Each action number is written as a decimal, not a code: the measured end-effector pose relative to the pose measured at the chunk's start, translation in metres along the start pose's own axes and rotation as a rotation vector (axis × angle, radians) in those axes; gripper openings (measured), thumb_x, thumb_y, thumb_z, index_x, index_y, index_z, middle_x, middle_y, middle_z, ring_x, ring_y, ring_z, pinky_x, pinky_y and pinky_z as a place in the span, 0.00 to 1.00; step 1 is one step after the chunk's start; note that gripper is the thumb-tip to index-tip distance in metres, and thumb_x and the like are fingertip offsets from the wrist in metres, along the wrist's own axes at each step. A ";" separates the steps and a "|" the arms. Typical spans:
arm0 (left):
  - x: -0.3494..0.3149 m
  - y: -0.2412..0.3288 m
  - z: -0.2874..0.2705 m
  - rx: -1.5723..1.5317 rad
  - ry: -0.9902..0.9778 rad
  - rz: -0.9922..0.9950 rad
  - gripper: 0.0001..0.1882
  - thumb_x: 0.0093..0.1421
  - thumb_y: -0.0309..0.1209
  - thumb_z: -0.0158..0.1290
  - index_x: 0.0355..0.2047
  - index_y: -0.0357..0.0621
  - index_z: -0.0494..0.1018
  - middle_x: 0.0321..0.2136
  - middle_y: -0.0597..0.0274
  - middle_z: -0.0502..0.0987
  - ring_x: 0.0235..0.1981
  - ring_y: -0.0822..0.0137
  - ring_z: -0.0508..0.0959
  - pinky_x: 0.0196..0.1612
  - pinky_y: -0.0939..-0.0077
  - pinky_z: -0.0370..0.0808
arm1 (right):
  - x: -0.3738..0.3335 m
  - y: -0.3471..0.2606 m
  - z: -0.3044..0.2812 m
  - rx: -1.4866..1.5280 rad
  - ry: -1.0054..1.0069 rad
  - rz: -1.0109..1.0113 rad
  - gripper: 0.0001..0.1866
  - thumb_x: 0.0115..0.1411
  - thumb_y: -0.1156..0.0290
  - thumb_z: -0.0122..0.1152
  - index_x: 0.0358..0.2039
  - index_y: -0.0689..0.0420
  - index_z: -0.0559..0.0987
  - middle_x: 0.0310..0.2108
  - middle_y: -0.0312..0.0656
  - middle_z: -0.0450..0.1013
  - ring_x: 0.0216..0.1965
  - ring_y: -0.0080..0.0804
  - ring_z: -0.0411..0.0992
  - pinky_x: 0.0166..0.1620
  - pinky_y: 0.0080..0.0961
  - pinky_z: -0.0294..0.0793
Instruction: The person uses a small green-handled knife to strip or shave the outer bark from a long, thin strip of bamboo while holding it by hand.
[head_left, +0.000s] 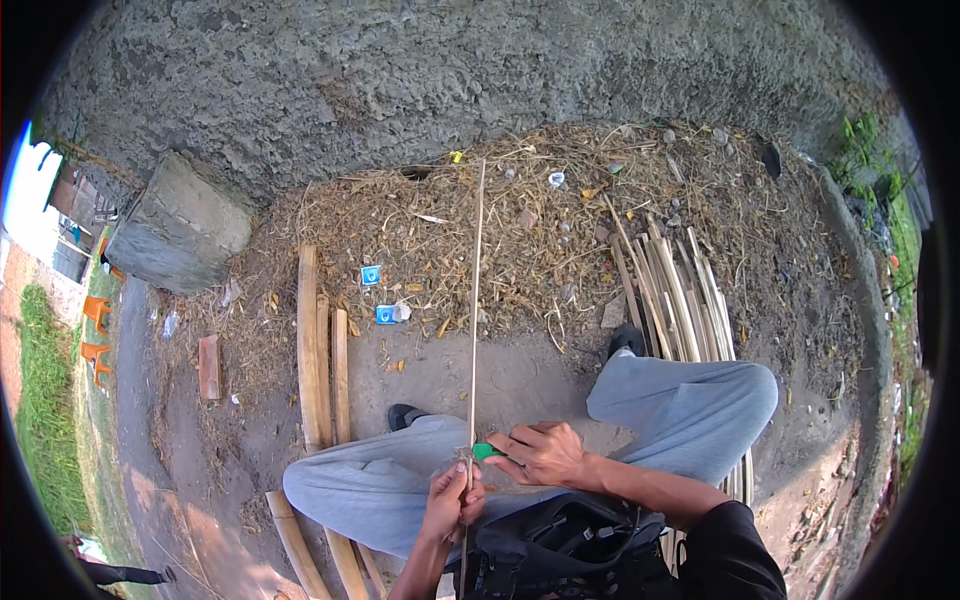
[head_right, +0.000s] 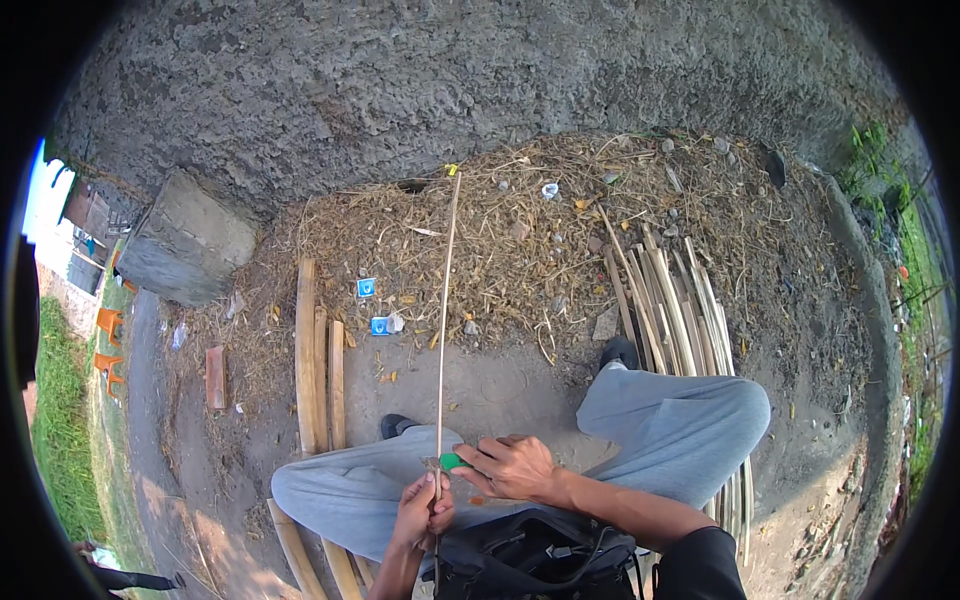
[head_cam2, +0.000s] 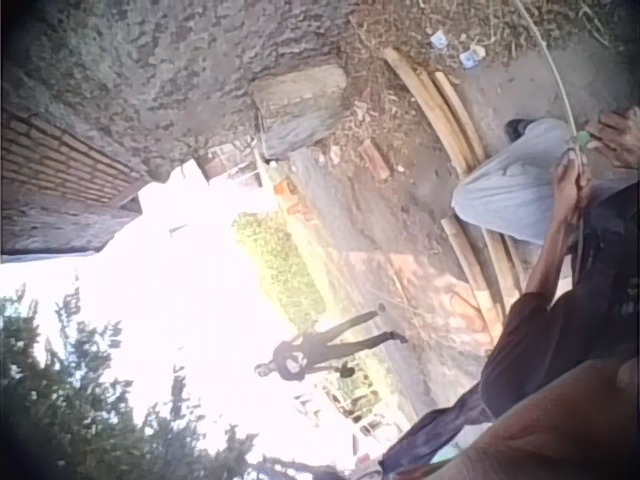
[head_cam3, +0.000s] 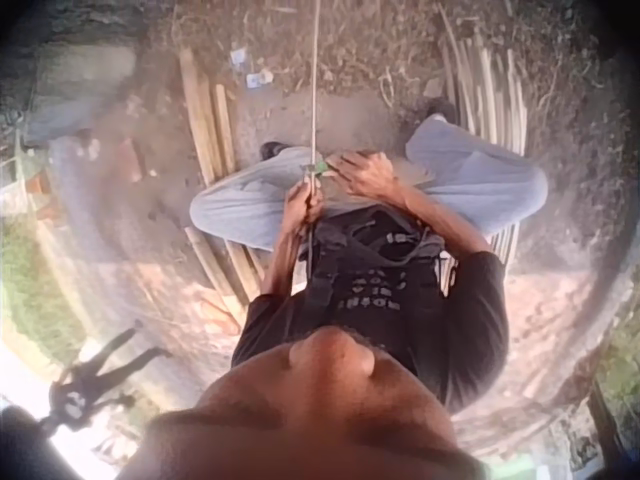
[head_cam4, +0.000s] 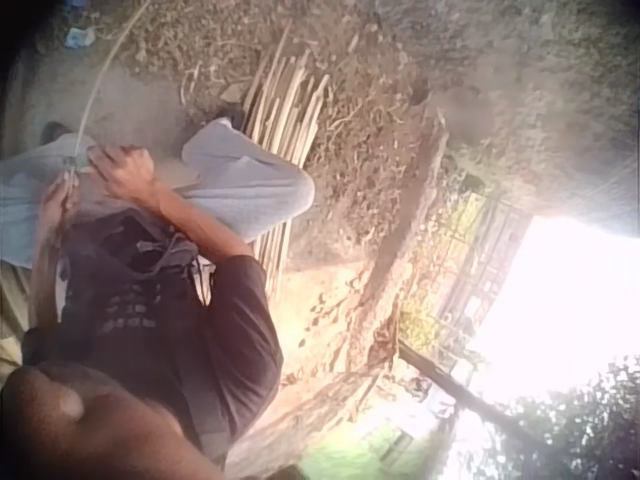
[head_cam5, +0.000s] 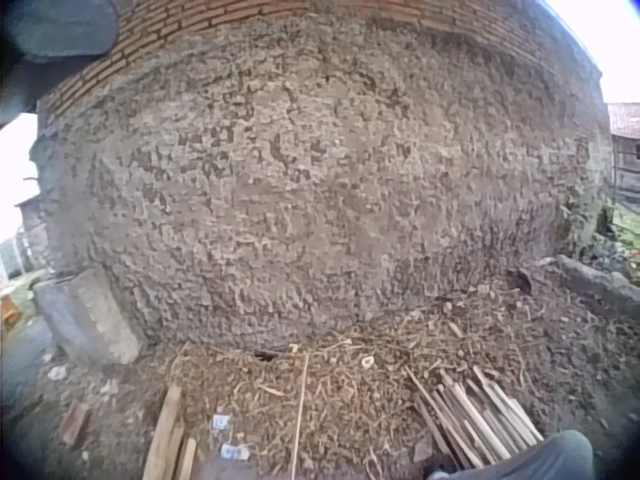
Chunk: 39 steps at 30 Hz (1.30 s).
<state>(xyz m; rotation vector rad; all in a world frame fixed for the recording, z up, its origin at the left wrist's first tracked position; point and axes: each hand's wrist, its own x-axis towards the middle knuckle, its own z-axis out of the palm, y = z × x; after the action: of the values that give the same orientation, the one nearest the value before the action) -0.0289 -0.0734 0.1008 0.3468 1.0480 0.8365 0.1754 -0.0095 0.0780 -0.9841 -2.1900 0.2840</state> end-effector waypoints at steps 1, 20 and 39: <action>0.000 -0.002 -0.002 -0.041 -0.026 -0.007 0.16 0.75 0.40 0.34 0.39 0.42 0.67 0.15 0.67 0.60 0.09 0.80 0.54 0.10 0.82 0.49 | 0.000 0.000 0.000 -0.001 -0.003 0.001 0.15 0.58 0.52 0.65 0.41 0.45 0.79 0.21 0.31 0.65 0.13 0.32 0.71 0.17 0.27 0.71; -0.008 -0.011 -0.004 0.109 -0.014 -0.172 0.17 0.73 0.42 0.39 0.37 0.45 0.71 0.15 0.72 0.62 0.11 0.82 0.55 0.10 0.86 0.50 | 0.025 0.037 -0.019 -0.036 0.058 0.362 0.14 0.58 0.58 0.66 0.41 0.49 0.81 0.18 0.36 0.70 0.13 0.39 0.70 0.15 0.36 0.67; -0.081 -0.008 -0.048 0.326 0.197 -0.314 0.20 0.72 0.43 0.41 0.24 0.47 0.69 0.12 0.71 0.63 0.08 0.77 0.56 0.10 0.81 0.50 | 0.031 0.108 -0.038 0.020 0.210 0.826 0.18 0.62 0.52 0.59 0.45 0.50 0.83 0.29 0.46 0.79 0.25 0.49 0.77 0.31 0.44 0.76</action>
<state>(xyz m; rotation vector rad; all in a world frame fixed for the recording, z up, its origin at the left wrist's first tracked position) -0.0862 -0.1446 0.1229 0.3661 1.3871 0.4222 0.2489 0.0841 0.0725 -1.7813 -1.4940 0.5421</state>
